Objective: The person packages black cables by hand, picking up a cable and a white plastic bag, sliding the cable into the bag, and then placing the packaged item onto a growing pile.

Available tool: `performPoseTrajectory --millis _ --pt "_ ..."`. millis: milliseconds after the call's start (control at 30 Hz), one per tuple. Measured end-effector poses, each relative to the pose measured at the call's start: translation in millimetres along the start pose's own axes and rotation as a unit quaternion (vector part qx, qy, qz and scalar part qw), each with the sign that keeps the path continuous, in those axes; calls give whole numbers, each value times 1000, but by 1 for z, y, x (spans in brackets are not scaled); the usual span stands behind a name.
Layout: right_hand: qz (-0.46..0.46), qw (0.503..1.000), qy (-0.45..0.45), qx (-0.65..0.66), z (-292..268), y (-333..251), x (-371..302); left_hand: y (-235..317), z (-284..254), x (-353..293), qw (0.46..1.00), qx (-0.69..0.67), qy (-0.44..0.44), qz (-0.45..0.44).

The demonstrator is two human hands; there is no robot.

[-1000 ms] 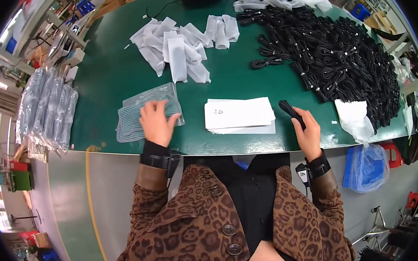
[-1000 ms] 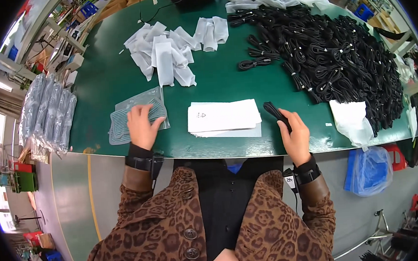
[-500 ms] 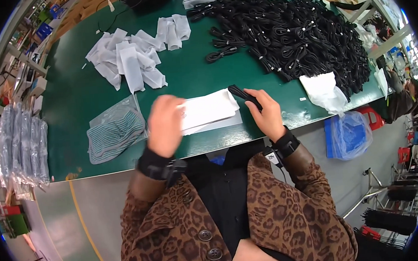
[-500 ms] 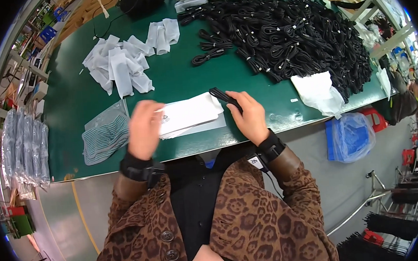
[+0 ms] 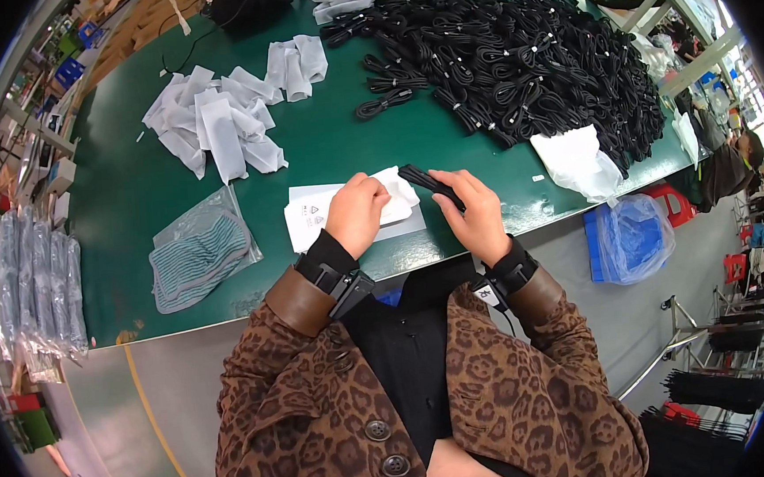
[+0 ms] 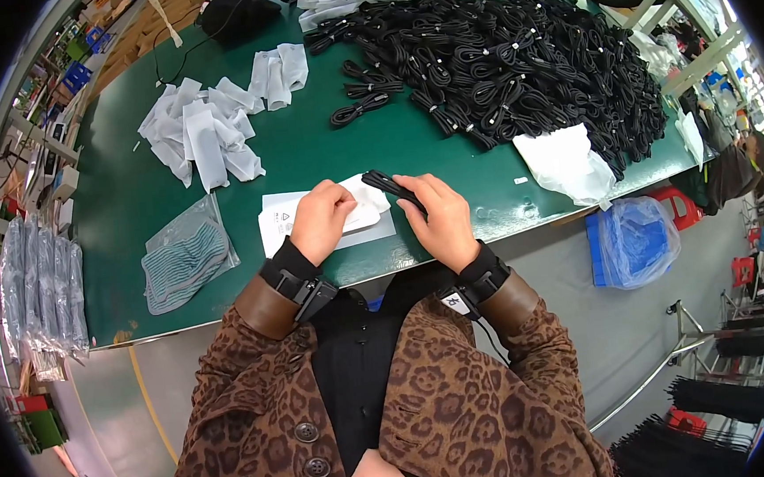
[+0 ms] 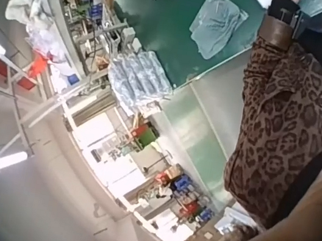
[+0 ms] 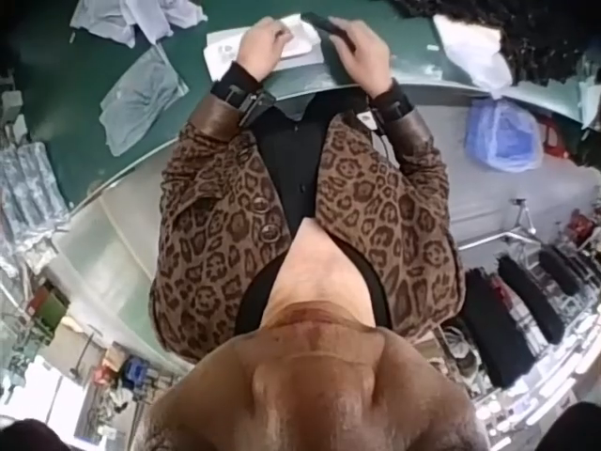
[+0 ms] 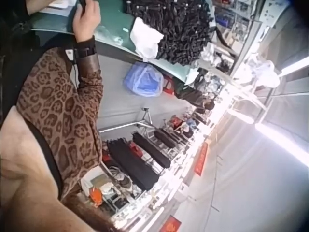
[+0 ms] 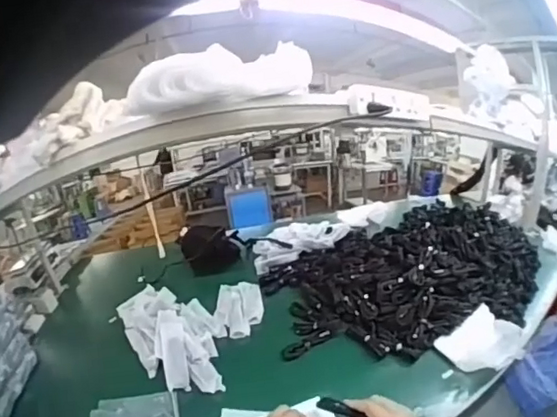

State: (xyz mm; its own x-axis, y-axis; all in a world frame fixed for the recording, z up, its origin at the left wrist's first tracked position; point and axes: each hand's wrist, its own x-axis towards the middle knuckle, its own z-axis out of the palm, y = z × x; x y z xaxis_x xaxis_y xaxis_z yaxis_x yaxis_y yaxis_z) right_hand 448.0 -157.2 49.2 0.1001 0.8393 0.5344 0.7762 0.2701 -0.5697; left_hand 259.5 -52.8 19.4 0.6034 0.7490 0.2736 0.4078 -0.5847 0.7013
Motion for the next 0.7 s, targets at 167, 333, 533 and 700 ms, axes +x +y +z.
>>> performPoseTrajectory --millis 167,333,533,700 --pt "-60 998 -4 -28 0 -3 -2 0 -3 -4 992 -113 25 -44" --pt "-91 993 -25 -70 2 -6 -2 4 -9 -5 979 -182 8 -91" --pt "-126 985 -15 -118 1 -7 -2 5 -11 -8 999 9 13 28" --pt "-175 973 -47 -143 3 -3 -2 5 -15 -7 994 -105 20 -32"
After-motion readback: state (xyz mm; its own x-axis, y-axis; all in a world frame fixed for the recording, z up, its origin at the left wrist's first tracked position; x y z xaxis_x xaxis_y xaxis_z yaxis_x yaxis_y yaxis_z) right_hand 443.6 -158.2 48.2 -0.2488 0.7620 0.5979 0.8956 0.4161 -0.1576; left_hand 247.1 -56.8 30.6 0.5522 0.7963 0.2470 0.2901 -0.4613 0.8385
